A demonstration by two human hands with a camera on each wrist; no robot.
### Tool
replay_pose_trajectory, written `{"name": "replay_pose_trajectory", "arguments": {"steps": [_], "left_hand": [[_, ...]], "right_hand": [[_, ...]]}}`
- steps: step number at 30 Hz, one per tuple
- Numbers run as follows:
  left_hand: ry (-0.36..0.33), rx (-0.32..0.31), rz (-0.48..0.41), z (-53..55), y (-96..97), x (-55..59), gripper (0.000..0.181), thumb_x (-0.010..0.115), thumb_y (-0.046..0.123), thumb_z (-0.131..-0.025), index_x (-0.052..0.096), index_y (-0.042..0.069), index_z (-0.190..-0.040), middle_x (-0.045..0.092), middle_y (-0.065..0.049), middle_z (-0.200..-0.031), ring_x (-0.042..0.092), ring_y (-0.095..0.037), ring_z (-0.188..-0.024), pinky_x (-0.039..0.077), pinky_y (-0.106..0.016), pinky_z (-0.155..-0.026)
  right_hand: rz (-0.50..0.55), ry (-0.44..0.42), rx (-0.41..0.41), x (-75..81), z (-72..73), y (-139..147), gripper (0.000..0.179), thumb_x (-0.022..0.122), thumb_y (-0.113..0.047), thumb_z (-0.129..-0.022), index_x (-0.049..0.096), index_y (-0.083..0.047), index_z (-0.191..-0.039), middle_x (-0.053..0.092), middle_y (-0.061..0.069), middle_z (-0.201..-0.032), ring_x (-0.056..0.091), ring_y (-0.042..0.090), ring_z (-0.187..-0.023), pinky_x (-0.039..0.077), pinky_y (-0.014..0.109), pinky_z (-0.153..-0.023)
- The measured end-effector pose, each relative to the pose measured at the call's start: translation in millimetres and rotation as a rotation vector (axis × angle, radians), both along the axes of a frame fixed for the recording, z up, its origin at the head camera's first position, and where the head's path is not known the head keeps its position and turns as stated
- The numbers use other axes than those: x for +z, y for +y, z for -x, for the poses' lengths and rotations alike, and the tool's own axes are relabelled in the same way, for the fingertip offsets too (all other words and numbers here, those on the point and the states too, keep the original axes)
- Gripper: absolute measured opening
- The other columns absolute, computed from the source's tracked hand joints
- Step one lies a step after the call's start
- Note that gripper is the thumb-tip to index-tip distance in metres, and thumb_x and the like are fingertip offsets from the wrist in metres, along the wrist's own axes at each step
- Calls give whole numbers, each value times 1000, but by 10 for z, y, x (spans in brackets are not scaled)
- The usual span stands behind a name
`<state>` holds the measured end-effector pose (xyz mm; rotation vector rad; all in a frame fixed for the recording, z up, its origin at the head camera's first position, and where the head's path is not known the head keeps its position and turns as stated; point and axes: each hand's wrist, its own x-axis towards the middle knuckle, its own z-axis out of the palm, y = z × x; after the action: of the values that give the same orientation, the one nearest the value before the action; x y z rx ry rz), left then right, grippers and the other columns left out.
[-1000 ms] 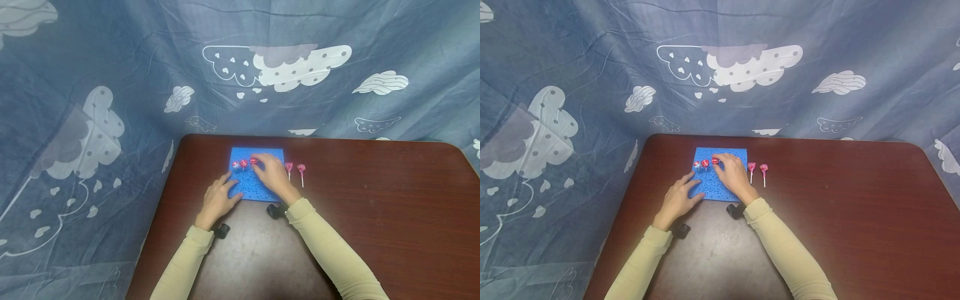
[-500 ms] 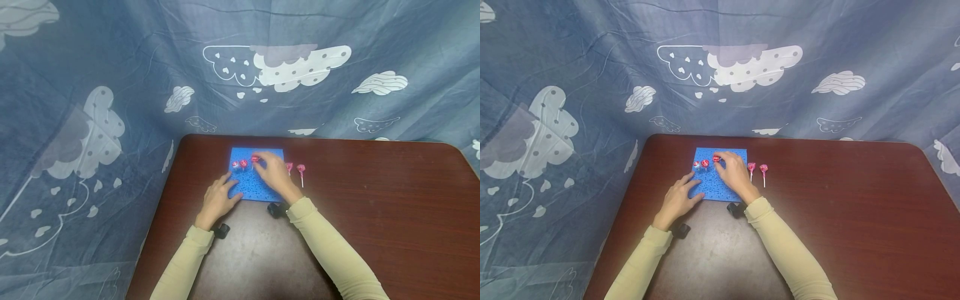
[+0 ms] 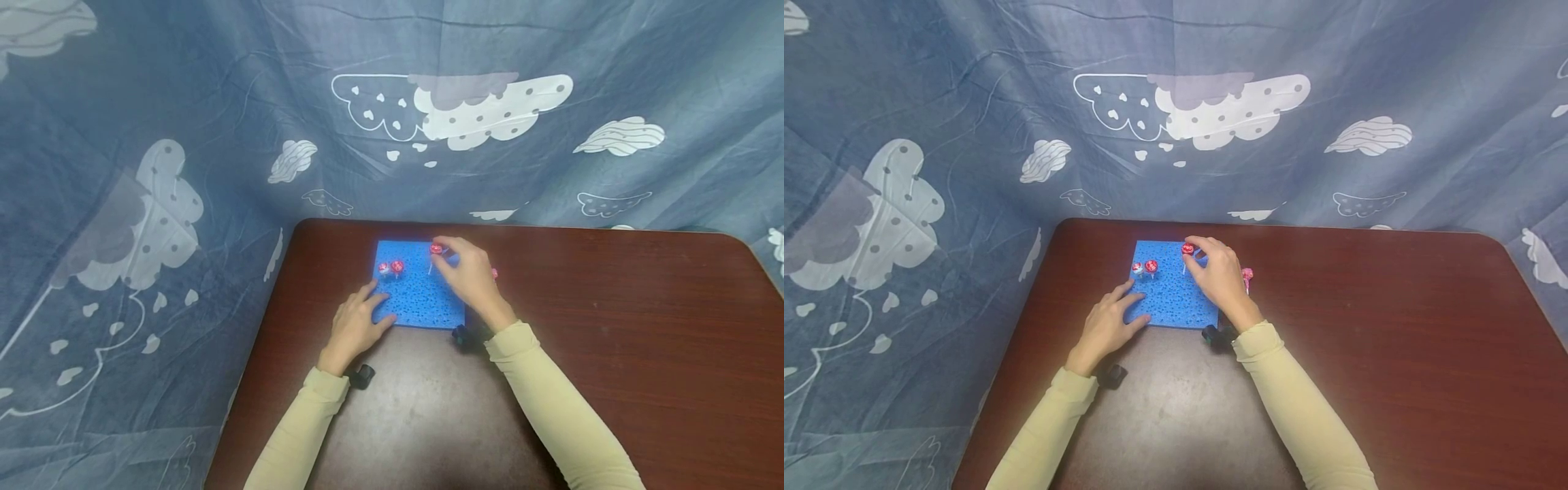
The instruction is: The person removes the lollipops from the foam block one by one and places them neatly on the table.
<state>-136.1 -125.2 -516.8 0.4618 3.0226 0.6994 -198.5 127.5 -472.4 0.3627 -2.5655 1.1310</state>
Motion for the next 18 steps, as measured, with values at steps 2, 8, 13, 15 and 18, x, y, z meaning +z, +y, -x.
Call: {"name": "replay_pose_trajectory", "arguments": {"steps": [2, 8, 13, 15, 18], "left_hand": [[1, 1, -1, -2, -1, -5, 53, 76, 43, -95, 66, 19, -141, 44, -9, -164, 53, -37, -140, 45, -59, -112], [2, 4, 3, -4, -1, -11, 53, 76, 43, -95, 66, 20, -141, 43, -8, -165, 53, -36, -141, 45, -59, -112], [5, 5, -1, -2, 0, -17, 53, 76, 43, -95, 66, 20, -141, 43, -7, -165, 53, -36, -140, 46, -60, -112], [6, 4, 1, 1, 0, -20, 53, 76, 44, -95, 66, 20, -141, 43, -7, -165, 53, -36, -140, 46, -59, -112], [1, 4, 1, 6, 2, -21, 54, 76, 44, -95, 65, 21, -142, 43, -7, -165, 53, -36, -140, 46, -60, -112]], "right_hand": [[10, 9, -14, 13, -6, 77, 33, 75, -18, -96, 72, -9, -128, 76, 10, -114, 70, 29, -94, 56, 46, -77], [54, -10, -57, 51, -40, 308, 35, 76, -19, -96, 72, -9, -129, 75, 12, -120, 70, 33, -98, 56, 51, -87], [61, -18, -100, 75, -94, 487, 35, 78, -18, -94, 72, -8, -128, 75, 13, -115, 71, 29, -91, 53, 48, -83], [53, -8, -124, 78, -121, 563, 34, 78, -18, -94, 73, -8, -126, 76, 12, -110, 71, 27, -86, 52, 41, -78], [47, 8, -158, 83, -163, 676, 32, 78, -17, -94, 74, -8, -124, 77, 11, -100, 71, 27, -78, 47, 30, -71]]}}
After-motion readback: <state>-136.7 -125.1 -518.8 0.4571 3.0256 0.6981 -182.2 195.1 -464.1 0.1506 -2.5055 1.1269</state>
